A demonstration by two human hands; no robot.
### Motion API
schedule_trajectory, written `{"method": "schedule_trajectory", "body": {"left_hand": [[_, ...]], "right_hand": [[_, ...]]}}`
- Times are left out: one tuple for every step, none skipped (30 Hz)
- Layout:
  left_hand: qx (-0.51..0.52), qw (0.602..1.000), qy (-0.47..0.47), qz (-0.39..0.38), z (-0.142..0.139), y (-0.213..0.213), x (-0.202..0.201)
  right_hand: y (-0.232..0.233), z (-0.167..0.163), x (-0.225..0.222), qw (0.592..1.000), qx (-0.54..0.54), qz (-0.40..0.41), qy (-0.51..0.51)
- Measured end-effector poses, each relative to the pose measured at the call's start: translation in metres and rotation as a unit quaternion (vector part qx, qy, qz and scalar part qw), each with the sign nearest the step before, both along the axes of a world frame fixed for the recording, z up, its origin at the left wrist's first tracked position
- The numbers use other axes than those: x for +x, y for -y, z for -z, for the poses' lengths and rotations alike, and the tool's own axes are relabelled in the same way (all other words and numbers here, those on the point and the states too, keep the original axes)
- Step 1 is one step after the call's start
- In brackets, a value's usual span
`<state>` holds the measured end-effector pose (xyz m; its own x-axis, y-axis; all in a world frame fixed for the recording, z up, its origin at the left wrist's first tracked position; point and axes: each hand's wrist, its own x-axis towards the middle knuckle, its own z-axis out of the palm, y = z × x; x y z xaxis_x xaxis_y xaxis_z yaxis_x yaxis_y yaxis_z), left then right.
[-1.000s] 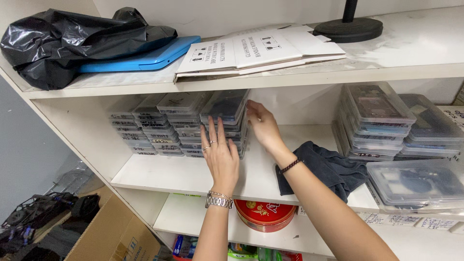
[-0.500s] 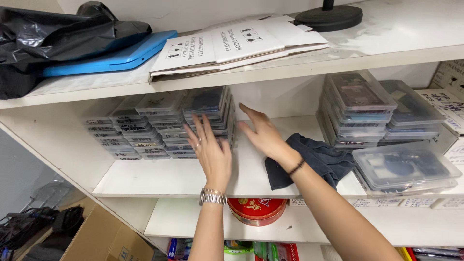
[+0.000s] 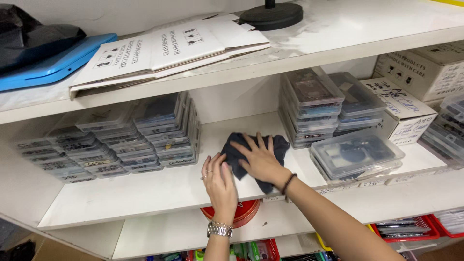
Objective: The person picks up plastic storage boxes one at a time from a white shelf and wipes their surfaces with a dark cloth, then places each box back on the shelf. They work through a row of boxes, occasionally shifting neighboring boxes aside to reach the next one.
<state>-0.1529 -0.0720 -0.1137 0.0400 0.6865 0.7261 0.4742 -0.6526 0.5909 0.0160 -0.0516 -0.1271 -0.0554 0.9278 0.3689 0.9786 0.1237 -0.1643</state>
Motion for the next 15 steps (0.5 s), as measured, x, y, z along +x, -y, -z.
{"method": "schedule_trajectory", "body": {"left_hand": [[-0.006,1.0,-0.001,-0.003,0.001,0.0,0.0],[-0.013,1.0,-0.003,-0.009,0.003,0.001,-0.001],[-0.018,1.0,-0.004,-0.014,0.005,0.0,-0.001],[-0.02,1.0,-0.002,-0.015,0.006,-0.001,-0.002],[-0.024,1.0,0.0,-0.017,0.007,-0.002,-0.002],[-0.029,0.999,0.002,-0.019,0.007,-0.002,-0.002],[-0.032,0.999,0.002,-0.02,0.007,-0.003,-0.003],[-0.035,0.999,0.003,-0.021,0.007,-0.003,-0.003],[-0.036,0.999,0.005,-0.021,0.005,-0.003,-0.003],[-0.045,0.999,0.02,-0.022,0.004,-0.003,-0.003],[-0.054,0.998,0.034,-0.021,0.001,-0.001,-0.002],[-0.062,0.997,0.05,-0.02,-0.002,0.0,0.0],[-0.054,0.997,0.061,-0.01,-0.006,0.003,0.006],[-0.048,0.996,0.07,-0.001,-0.011,0.005,0.014],[-0.041,0.996,0.078,0.008,-0.016,0.006,0.022]], "right_hand": [[-0.022,-0.007,0.009,0.999,-0.024,0.029,-0.015],[-0.04,-0.015,0.015,0.997,-0.031,0.058,-0.028],[-0.053,-0.022,0.017,0.995,-0.037,0.085,-0.041],[-0.058,-0.028,0.015,0.991,-0.043,0.113,-0.055],[-0.057,-0.033,0.011,0.992,-0.05,0.108,-0.051],[-0.049,-0.034,0.004,0.992,-0.059,0.102,-0.048],[-0.034,-0.032,-0.003,0.992,-0.069,0.098,-0.046],[-0.015,-0.028,-0.01,0.996,-0.055,0.054,-0.044],[0.005,-0.022,-0.016,0.998,-0.037,0.011,-0.04],[0.026,-0.015,-0.019,0.999,-0.027,-0.026,-0.026],[0.041,-0.011,-0.017,0.998,-0.018,-0.063,-0.012],[0.046,-0.011,-0.012,0.998,0.014,-0.056,-0.02],[0.051,-0.011,-0.007,0.997,0.043,-0.051,-0.028],[0.051,-0.012,-0.001,0.996,0.07,-0.045,-0.039],[0.05,-0.013,0.004,0.994,0.101,-0.018,-0.042]]}}
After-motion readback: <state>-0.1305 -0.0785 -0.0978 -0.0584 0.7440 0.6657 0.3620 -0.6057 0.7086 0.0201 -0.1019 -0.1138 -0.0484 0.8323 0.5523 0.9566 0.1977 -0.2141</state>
